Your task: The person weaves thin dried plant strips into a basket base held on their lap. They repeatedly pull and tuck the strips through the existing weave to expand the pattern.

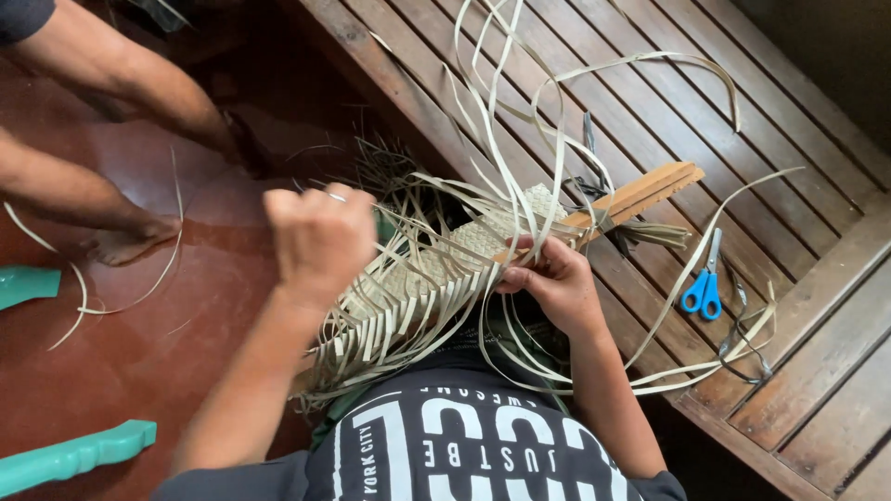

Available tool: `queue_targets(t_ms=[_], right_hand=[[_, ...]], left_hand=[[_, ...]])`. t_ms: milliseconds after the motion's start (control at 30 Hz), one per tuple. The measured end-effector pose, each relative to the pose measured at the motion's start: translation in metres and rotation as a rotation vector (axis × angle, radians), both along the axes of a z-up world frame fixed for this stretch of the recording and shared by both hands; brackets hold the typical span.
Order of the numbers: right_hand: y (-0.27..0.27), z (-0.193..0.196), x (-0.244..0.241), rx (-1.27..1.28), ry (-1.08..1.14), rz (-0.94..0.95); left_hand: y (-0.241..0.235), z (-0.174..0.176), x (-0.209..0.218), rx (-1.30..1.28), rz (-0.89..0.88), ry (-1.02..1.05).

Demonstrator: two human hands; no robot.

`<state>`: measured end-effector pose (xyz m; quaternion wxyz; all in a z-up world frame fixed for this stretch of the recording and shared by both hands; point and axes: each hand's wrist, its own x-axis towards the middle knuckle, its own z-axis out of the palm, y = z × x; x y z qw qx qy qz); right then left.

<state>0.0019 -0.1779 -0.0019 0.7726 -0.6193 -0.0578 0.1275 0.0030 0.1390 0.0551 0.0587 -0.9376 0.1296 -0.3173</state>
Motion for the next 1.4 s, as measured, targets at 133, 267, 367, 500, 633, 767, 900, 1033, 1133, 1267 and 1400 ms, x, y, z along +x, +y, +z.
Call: queue_targets(t_ms=[133, 267, 367, 500, 633, 767, 900, 1033, 1133, 1267, 1400], right_hand=[[0.006, 0.013, 0.002, 0.011, 0.046, -0.007], [0.008, 0.018, 0.003, -0.018, 0.062, -0.015], [0.009, 0.038, 0.002, -0.026, 0.078, -0.013], [-0.003, 0.053, -0.005, -0.229, -0.379, -0.144], [-0.002, 0.057, -0.035, -0.712, -0.777, -0.385], [0.033, 0.039, -0.061, -0.892, -0.611, 0.061], [0.047, 0.008, -0.057, -0.938, -0.618, 0.133], [0.042, 0.011, -0.059, -0.728, -0.468, 0.175], [0.036, 0.028, -0.058, -0.524, -0.289, 0.150], [0.008, 0.044, -0.055, -0.101, -0.149, 0.159], [-0.038, 0.072, -0.056, -0.242, -0.355, 0.279]], left_hand=[[0.078, -0.018, -0.009, -0.014, 0.221, 0.073], [0.099, -0.031, -0.015, -0.004, 0.366, 0.049], [0.052, -0.001, -0.021, -0.189, 0.159, 0.104], [-0.006, 0.012, -0.038, -0.551, -0.199, 0.295], [-0.029, 0.000, -0.047, -0.688, -0.288, 0.353], [-0.047, -0.005, -0.042, -0.784, -0.410, 0.388], [-0.064, -0.008, -0.028, -0.781, -0.526, 0.383], [-0.076, -0.009, -0.025, -0.754, -0.531, 0.384], [-0.087, -0.022, -0.024, -0.678, -0.514, 0.413], [-0.097, -0.042, -0.022, -0.573, -0.420, 0.495], [-0.094, -0.040, -0.015, -0.601, -0.385, 0.622]])
